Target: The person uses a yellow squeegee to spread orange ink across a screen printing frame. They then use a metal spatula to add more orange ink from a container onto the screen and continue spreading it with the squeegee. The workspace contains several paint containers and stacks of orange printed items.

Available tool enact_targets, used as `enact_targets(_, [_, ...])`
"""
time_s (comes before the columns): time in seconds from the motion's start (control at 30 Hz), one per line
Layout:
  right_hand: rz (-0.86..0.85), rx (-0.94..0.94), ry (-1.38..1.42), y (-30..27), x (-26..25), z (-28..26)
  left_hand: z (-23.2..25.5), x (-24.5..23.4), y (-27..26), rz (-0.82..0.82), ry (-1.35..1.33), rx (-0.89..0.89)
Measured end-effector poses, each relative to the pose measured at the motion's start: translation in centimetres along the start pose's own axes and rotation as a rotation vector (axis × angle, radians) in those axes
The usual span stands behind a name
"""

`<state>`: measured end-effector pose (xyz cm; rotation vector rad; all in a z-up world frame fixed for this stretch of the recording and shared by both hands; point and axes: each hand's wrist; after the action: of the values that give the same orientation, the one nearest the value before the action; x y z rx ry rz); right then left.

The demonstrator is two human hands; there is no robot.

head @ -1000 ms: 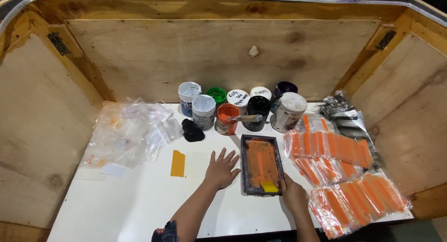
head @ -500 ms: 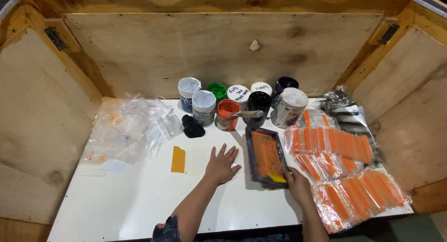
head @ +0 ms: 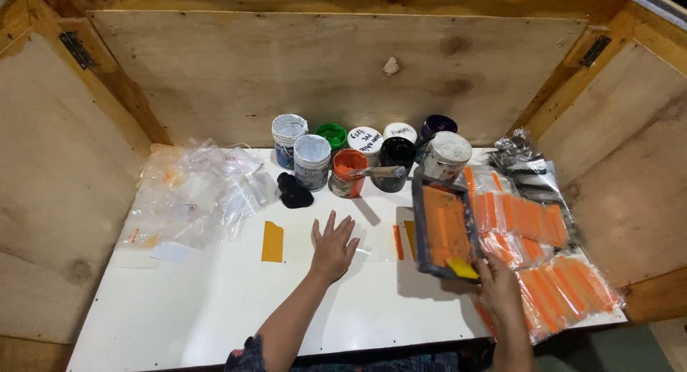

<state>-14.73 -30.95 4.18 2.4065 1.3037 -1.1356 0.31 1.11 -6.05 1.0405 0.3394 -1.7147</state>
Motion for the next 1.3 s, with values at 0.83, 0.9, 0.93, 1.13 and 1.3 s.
enact_targets(0.83, [-0.131,-0.388,-0.284,-1.9,16.2,-0.5,1.4,-3.4,-4.8,-0.043,-0.264,-0.242])
enact_targets(0.9, [-0.105,-0.349,-0.308,-1.7,16.2,-0.3,1.8,-3.9,-4.7,-0.129,-0.243,-0.167])
enact_targets(0.93, [-0.109,-0.351,-0.309,-1.6,16.2,0.2,1.9,-3.9,-4.7,-0.128,-0.242,-0.171])
enact_targets(1.13, [-0.076,-0.360,-0.370,-1.1,16.8,1.5,2.0,-4.1,-4.7,-0.257,-0.125,-0.126])
enact_targets(1.3, [-0.040,-0.455,-0.343,-1.3,17.0,1.7,3.3,-5.3,-4.5,-0.308,-0.242,-0.401])
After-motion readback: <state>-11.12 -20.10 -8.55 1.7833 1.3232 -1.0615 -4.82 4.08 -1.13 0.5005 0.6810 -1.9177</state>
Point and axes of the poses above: each hand's wrist, its own y-axis towards the middle knuckle, its own x-axis out of the palm, z = x × y, and after that the axes turned 1 degree about z, right-handed
